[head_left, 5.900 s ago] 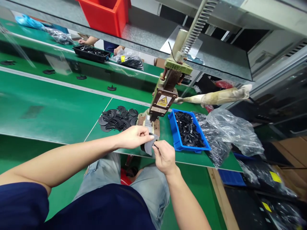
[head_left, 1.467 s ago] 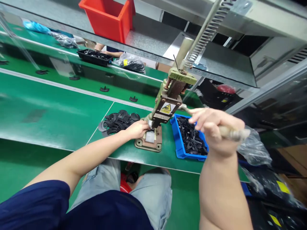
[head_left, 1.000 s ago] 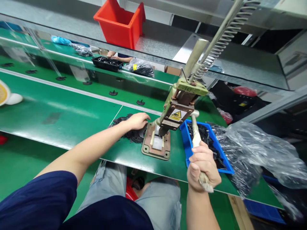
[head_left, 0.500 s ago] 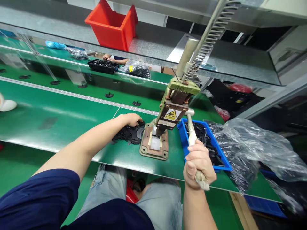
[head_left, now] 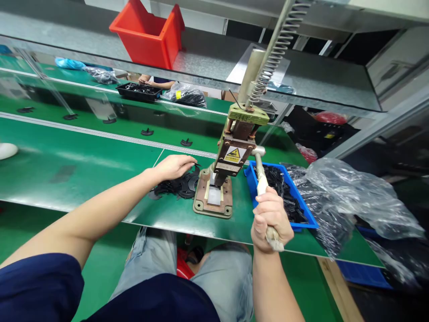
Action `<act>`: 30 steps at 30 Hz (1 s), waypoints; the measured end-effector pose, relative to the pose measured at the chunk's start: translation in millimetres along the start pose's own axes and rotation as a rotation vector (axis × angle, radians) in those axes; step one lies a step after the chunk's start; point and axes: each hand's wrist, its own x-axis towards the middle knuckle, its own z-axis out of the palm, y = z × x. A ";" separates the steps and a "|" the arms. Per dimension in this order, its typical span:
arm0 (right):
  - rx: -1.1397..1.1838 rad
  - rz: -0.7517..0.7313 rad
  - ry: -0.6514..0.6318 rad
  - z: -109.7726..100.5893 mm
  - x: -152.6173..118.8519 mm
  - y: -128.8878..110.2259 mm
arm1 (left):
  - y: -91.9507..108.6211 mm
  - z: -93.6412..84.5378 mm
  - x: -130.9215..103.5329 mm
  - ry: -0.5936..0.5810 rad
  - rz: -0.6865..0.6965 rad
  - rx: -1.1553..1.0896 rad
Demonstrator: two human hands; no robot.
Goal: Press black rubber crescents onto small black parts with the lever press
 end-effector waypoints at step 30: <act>0.023 0.028 0.072 7.2 -2.4 -2.0 | 60.9 86.5 50.0 -0.422 -0.768 -0.861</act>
